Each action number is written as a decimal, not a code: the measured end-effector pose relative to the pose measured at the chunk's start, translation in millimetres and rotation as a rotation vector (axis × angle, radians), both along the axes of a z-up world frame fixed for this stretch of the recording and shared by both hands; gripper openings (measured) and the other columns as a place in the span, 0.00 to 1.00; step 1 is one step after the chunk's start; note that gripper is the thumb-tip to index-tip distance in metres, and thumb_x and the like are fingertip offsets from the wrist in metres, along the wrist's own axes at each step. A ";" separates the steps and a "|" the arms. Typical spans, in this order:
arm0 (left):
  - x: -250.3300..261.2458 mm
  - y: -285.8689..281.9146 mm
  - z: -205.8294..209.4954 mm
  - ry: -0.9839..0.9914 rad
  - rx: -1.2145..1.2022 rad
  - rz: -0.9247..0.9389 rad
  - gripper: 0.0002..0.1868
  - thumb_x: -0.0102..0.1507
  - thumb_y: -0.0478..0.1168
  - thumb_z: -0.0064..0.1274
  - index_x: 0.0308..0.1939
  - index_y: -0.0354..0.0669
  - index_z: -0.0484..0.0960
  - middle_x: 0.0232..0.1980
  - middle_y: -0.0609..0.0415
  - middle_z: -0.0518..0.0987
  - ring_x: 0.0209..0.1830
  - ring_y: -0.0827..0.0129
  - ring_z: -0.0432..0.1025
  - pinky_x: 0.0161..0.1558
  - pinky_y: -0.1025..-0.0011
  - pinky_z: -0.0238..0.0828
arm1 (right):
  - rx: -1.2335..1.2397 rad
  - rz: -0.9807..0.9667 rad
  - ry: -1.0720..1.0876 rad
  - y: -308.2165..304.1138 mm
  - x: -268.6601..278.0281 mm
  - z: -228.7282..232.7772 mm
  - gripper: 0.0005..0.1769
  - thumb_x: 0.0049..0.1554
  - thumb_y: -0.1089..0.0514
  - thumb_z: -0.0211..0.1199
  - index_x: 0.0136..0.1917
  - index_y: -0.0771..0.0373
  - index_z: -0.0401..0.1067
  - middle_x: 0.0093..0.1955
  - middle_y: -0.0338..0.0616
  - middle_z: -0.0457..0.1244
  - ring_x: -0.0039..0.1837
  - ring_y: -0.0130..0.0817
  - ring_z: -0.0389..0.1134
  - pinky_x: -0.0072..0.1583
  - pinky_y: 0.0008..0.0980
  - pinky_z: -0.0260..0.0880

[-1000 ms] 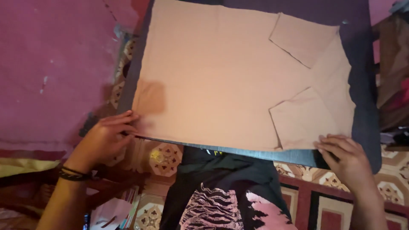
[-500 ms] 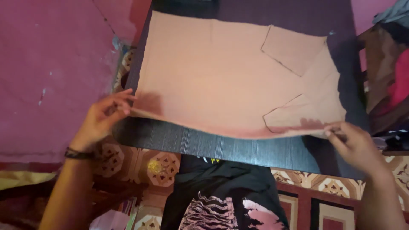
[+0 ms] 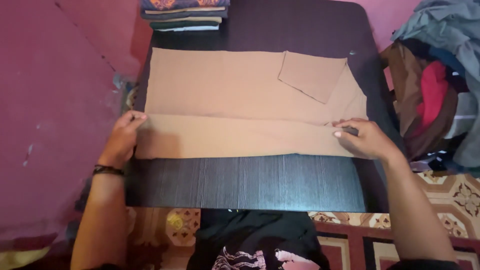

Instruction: The person folds a beige t-shirt on a dark table. They smooth the shirt, fold the sleeves inward, fold the bottom up, and then fold the shirt in half to create a compact rectangle.

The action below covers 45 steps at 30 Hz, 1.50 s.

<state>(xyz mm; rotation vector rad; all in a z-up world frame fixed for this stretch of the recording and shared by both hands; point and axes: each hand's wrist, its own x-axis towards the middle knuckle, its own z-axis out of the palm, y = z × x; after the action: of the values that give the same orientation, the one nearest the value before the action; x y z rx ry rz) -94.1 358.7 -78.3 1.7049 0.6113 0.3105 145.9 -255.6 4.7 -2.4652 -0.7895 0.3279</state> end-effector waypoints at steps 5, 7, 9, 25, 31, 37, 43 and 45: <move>-4.4 -1.8 0.4 0.072 -0.061 0.037 0.07 0.73 0.45 0.48 0.39 0.55 0.73 0.39 0.66 0.71 0.40 0.80 0.62 0.43 0.78 0.55 | 0.035 -0.047 -0.049 -5.9 7.9 -12.9 0.15 0.61 0.51 0.61 0.55 0.63 0.78 0.62 0.42 0.71 0.65 0.33 0.70 0.68 0.31 0.62; -8.1 -2.9 -0.4 0.095 -0.001 0.040 0.06 0.73 0.45 0.47 0.41 0.54 0.73 0.42 0.64 0.72 0.45 0.78 0.64 0.48 0.77 0.57 | -0.002 -0.060 -0.086 -7.5 12.2 -19.4 0.17 0.62 0.50 0.60 0.58 0.63 0.77 0.60 0.43 0.71 0.64 0.35 0.70 0.67 0.32 0.61; -11.5 -2.0 -4.1 0.042 0.171 -0.041 0.07 0.75 0.45 0.45 0.46 0.49 0.74 0.42 0.63 0.72 0.44 0.78 0.64 0.51 0.76 0.60 | 0.002 0.058 -0.187 -7.5 16.6 -24.8 0.13 0.63 0.51 0.60 0.55 0.61 0.77 0.61 0.42 0.71 0.64 0.37 0.71 0.65 0.33 0.63; -10.9 -11.2 -2.1 0.082 0.642 -0.045 0.15 0.73 0.47 0.48 0.56 0.40 0.76 0.50 0.39 0.83 0.50 0.43 0.76 0.49 0.55 0.67 | 0.045 -0.510 0.463 -21.4 -35.2 54.2 0.47 0.46 0.70 0.73 0.75 0.57 0.60 0.60 0.58 0.67 0.61 0.40 0.66 0.59 0.34 0.63; -11.7 -17.1 9.9 0.172 0.635 -0.028 0.15 0.73 0.49 0.48 0.56 0.43 0.76 0.51 0.42 0.83 0.50 0.46 0.77 0.49 0.55 0.67 | 0.069 -0.450 0.471 -49.1 -29.0 36.0 0.48 0.48 0.75 0.70 0.78 0.56 0.57 0.57 0.64 0.70 0.59 0.46 0.69 0.60 0.41 0.66; -14.8 -17.0 14.6 0.175 0.692 -0.038 0.16 0.73 0.48 0.47 0.58 0.43 0.77 0.54 0.42 0.83 0.52 0.40 0.76 0.50 0.50 0.67 | -0.029 -0.404 0.319 -64.6 -26.0 28.3 0.46 0.53 0.73 0.67 0.80 0.51 0.58 0.48 0.55 0.69 0.53 0.39 0.67 0.60 0.32 0.60; -18.7 -25.2 23.9 0.170 0.725 -0.059 0.15 0.73 0.47 0.46 0.57 0.42 0.76 0.52 0.44 0.84 0.52 0.40 0.76 0.51 0.49 0.69 | -0.247 -0.305 0.151 -66.7 -19.7 22.0 0.43 0.51 0.69 0.66 0.78 0.50 0.63 0.57 0.48 0.68 0.59 0.39 0.69 0.62 0.36 0.64; -20.6 -24.4 19.5 0.190 0.820 -0.080 0.16 0.73 0.51 0.46 0.56 0.44 0.77 0.47 0.40 0.83 0.44 0.32 0.75 0.43 0.44 0.67 | -0.230 -0.186 -0.048 -55.7 -21.8 28.2 0.34 0.54 0.53 0.63 0.74 0.58 0.68 0.65 0.53 0.64 0.70 0.42 0.60 0.73 0.36 0.55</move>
<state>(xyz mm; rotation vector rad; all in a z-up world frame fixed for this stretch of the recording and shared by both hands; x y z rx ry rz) -114.7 334.3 -58.9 2.5621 0.5880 0.3724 124.1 -311.3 32.9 -2.7469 -0.5613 0.3059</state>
